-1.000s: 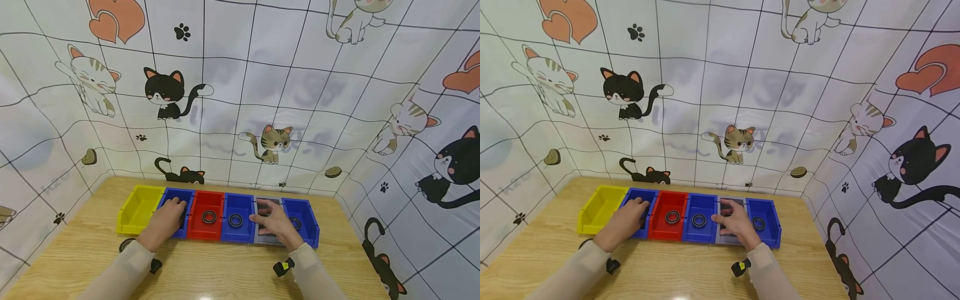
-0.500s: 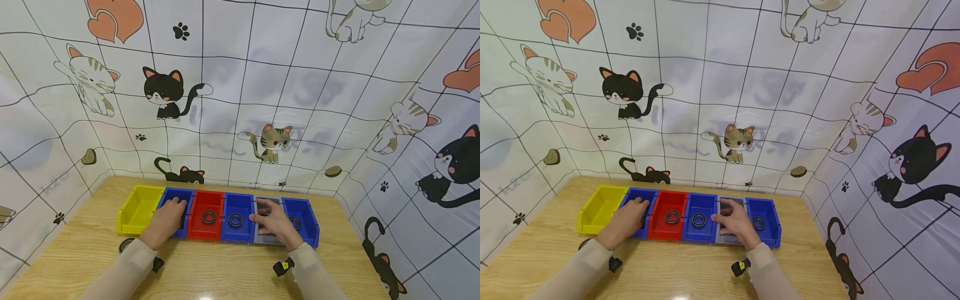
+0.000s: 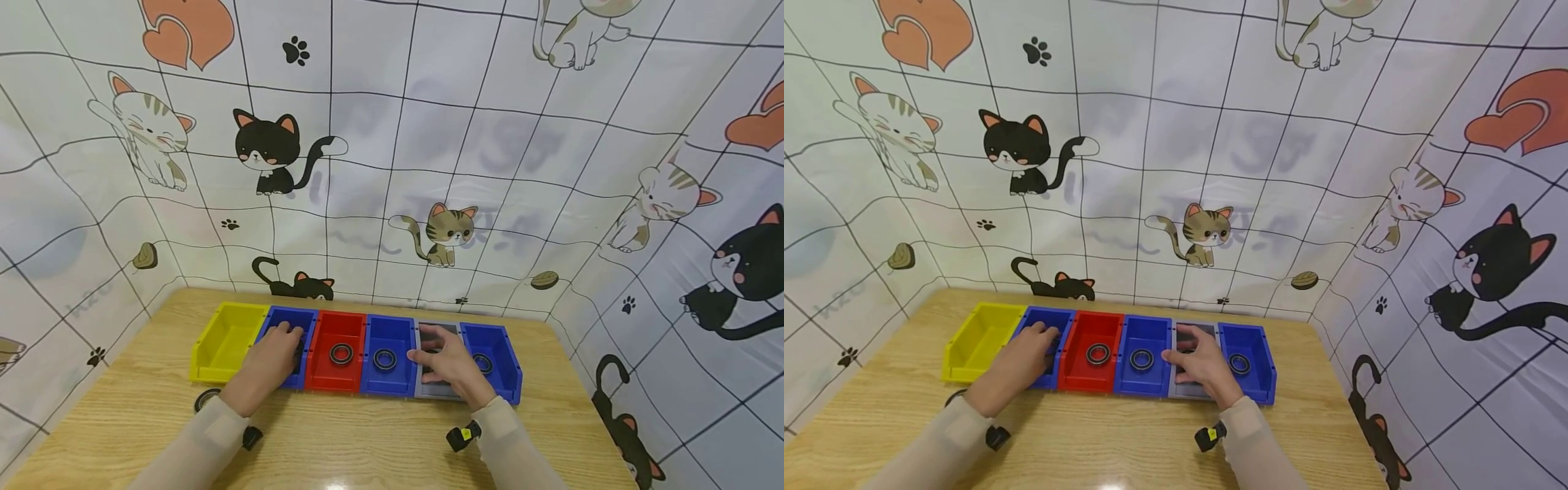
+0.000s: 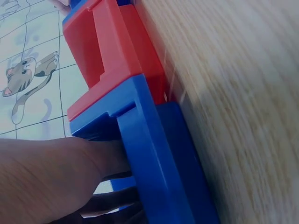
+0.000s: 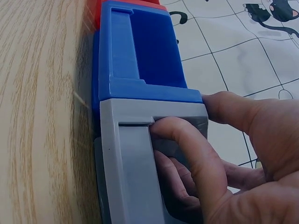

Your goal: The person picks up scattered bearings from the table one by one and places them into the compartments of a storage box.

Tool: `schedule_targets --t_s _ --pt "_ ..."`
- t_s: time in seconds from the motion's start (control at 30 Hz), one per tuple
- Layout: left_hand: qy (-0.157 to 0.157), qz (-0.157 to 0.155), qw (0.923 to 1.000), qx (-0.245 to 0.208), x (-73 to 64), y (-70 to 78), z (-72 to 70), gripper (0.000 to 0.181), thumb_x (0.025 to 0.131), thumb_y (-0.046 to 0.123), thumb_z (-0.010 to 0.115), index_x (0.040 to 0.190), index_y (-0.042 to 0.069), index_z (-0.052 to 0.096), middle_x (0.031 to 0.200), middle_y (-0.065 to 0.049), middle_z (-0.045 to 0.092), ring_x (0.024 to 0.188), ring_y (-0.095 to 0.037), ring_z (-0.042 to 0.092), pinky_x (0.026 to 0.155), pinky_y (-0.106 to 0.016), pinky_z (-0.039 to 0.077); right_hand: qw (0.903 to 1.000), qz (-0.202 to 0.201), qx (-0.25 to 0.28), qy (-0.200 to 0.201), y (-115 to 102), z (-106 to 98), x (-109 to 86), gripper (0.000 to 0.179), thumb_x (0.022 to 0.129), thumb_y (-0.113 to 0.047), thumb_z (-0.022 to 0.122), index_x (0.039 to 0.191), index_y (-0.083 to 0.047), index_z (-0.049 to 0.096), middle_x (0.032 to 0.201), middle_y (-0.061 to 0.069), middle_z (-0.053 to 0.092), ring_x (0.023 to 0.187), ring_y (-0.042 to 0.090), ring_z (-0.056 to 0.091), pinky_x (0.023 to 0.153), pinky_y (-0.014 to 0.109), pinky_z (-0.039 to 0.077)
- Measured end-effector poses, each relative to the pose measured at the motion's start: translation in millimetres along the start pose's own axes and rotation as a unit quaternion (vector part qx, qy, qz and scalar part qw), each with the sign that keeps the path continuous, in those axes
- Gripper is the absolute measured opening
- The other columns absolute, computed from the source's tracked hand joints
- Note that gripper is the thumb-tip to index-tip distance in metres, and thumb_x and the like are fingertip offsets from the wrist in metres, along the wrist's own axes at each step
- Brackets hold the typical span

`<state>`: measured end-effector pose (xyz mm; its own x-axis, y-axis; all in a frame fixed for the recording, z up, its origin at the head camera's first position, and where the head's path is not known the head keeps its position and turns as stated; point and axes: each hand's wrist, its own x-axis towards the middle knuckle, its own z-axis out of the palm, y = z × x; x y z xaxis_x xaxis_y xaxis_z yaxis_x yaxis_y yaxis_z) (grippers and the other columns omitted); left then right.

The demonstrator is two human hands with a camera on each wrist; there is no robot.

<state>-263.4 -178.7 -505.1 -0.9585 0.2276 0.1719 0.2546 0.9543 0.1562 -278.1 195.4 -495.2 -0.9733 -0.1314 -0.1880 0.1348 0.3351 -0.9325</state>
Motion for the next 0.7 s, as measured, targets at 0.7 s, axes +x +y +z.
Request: schedule_targets --t_s 0.7 --pt "0.101 0.046 0.9904 -0.083 -58.2 -20.3 -17.2 0.033 0.093 0.007 0.097 0.123 0.004 0.082 0.106 -0.009 0.074 0.093 -0.019 0.067 0.084 -0.043 0.069 1.0000 0.007 0.006 -0.001 1.8 0.6 1.5 0.076 0.104 -0.016 0.090 0.173 -0.019 0.056 0.162 0.031 0.060 0.103 0.024 0.082 0.069 0.041 0.072"
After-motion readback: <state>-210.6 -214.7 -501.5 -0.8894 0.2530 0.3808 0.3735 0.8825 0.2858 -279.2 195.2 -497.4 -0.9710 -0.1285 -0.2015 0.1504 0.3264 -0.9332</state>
